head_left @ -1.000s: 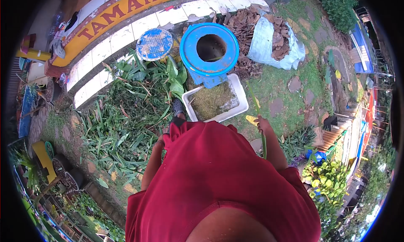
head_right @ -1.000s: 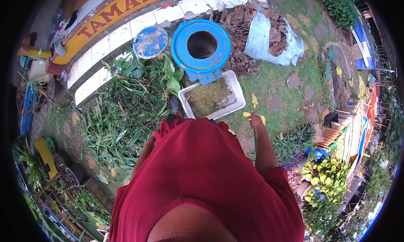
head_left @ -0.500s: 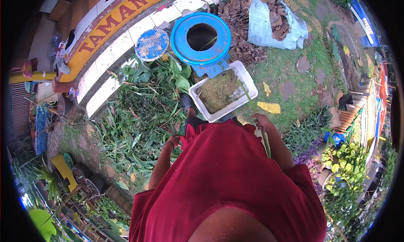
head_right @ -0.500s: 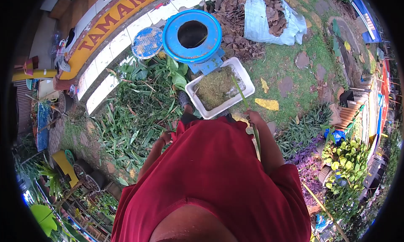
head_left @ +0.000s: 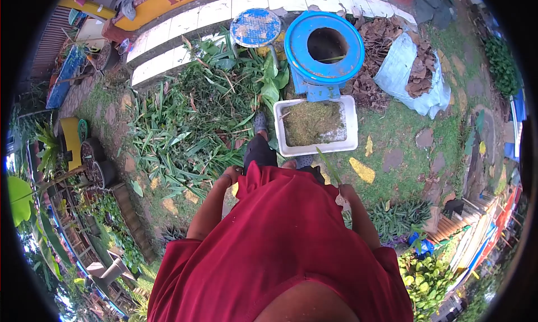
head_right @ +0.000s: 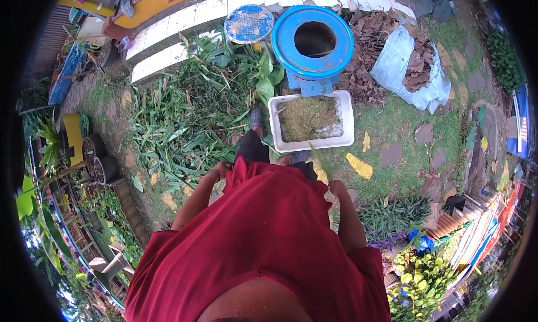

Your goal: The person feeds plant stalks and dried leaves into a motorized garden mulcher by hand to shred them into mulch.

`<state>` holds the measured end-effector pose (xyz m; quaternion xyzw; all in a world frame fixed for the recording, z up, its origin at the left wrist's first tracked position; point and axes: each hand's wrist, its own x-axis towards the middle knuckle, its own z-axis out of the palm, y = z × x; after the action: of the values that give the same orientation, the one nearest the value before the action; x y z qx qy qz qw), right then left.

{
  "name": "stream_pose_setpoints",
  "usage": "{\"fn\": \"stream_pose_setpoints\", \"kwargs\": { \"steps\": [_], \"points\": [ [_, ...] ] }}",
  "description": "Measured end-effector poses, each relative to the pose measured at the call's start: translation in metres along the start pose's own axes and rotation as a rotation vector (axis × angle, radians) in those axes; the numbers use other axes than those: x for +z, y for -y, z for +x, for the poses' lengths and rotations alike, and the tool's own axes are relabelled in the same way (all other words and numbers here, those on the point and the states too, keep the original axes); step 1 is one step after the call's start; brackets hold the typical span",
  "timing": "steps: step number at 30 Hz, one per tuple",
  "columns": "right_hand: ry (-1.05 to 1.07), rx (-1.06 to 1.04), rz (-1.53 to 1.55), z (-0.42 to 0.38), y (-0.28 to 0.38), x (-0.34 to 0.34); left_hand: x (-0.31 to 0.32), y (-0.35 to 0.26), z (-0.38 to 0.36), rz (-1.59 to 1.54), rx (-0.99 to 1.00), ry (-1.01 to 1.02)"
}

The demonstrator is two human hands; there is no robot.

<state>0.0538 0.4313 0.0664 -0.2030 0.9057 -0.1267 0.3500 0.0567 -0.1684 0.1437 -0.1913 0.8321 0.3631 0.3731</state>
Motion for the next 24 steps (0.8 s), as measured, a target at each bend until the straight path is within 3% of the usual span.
{"fn": "stream_pose_setpoints", "kwargs": {
  "steps": [1,2,4,10,12,13,14,16,18,21,24],
  "points": [
    [0.145,0.284,0.181,-0.002,0.046,-0.050,-0.006,0.014,-0.003,-0.083,-0.009,0.036],
    [0.156,0.268,0.168,0.006,0.062,-0.065,-0.012,0.030,-0.003,-0.165,-0.014,0.073],
    [0.222,0.368,0.273,0.021,0.079,-0.085,-0.020,0.047,0.002,-0.587,-0.218,0.053],
    [0.222,0.458,0.281,0.095,0.138,-0.138,-0.062,0.059,0.036,-0.485,-0.215,0.131],
    [0.158,0.509,0.385,0.123,0.160,-0.155,-0.074,0.062,0.062,-0.212,-0.022,0.195],
    [0.125,0.527,0.348,0.135,0.177,-0.161,-0.083,0.066,0.079,-0.063,0.102,0.259],
    [0.151,0.573,0.374,0.147,0.194,-0.165,-0.087,0.069,0.104,-0.083,0.102,0.262],
    [0.173,0.480,0.420,0.171,0.210,-0.144,-0.081,0.083,0.171,-0.140,-0.116,0.080],
    [0.260,0.444,0.517,0.188,0.249,-0.151,-0.086,0.084,0.233,-0.119,-0.137,0.096],
    [0.339,0.484,0.522,0.204,0.267,-0.119,-0.145,0.022,0.323,0.006,-0.136,0.134],
    [0.322,0.625,0.550,0.194,0.267,-0.065,-0.168,-0.018,0.420,-0.042,-0.040,0.020]
  ]
}}
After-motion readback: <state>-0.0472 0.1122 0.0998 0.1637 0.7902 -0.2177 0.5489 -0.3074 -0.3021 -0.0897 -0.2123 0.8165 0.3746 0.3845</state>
